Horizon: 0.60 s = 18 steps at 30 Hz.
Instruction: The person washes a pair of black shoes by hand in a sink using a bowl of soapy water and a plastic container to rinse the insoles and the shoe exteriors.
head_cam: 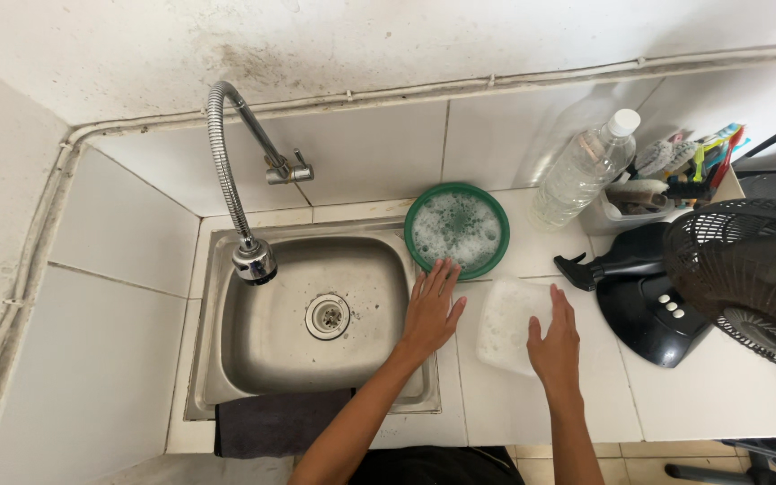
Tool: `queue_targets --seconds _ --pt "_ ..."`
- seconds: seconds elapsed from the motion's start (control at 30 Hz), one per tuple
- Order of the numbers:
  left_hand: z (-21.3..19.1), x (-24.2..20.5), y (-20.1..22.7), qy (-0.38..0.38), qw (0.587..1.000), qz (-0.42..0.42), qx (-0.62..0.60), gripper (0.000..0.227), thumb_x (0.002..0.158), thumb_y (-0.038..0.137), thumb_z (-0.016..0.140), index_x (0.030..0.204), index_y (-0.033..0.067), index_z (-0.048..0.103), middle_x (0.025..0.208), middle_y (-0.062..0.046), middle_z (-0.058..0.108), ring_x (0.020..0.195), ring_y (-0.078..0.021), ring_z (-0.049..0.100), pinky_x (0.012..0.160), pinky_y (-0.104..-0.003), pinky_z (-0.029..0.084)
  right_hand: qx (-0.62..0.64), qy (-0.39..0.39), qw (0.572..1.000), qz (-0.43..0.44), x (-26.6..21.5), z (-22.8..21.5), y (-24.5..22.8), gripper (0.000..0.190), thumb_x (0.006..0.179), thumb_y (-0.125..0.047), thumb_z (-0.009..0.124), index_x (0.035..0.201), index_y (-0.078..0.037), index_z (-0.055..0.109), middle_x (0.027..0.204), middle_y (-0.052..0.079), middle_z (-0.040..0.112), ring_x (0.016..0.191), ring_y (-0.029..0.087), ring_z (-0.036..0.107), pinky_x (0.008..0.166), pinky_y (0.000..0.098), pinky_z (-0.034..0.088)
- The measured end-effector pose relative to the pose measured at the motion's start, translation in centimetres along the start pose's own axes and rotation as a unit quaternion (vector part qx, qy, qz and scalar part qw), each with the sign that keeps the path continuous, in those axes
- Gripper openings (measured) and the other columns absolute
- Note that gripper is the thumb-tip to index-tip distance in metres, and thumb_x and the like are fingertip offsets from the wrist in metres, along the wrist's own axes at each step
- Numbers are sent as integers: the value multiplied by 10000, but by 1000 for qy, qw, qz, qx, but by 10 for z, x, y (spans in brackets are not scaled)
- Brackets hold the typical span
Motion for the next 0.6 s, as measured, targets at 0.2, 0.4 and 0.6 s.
queue_targets --seconds 0.2,0.4,0.6 --pt "-1 0 4 34 999 15 -11 647 1183 382 443 1742 65 369 1832 -142 331 1724 -300 212 1367 -544 193 88 32 995 -22 0 8 31 634 1121 -13 388 1751 -40 313 1776 192 412 1641 364 384 1335 469 317" --pt "1 0 2 30 999 12 -25 641 1173 357 475 1737 67 382 1826 -135 345 1723 -292 211 1363 -538 211 127 56 989 48 -5 14 59 605 1181 -85 431 1784 -139 425 723 13 446 626 156 349 694 328 418" --pt "1 1 1 20 999 8 -43 647 1168 335 500 1744 72 363 1829 -133 334 1725 -297 200 1352 -554 247 129 70 988 40 -5 17 62 583 1167 -90 423 1748 -134 423 1726 116 534 612 156 412 741 321 479"
Point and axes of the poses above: each hand's wrist, its own x-axis towards the middle knuckle, its own z-axis out of the palm, y = z × x, the point moved 8 cm from there along x, towards the middle knuckle
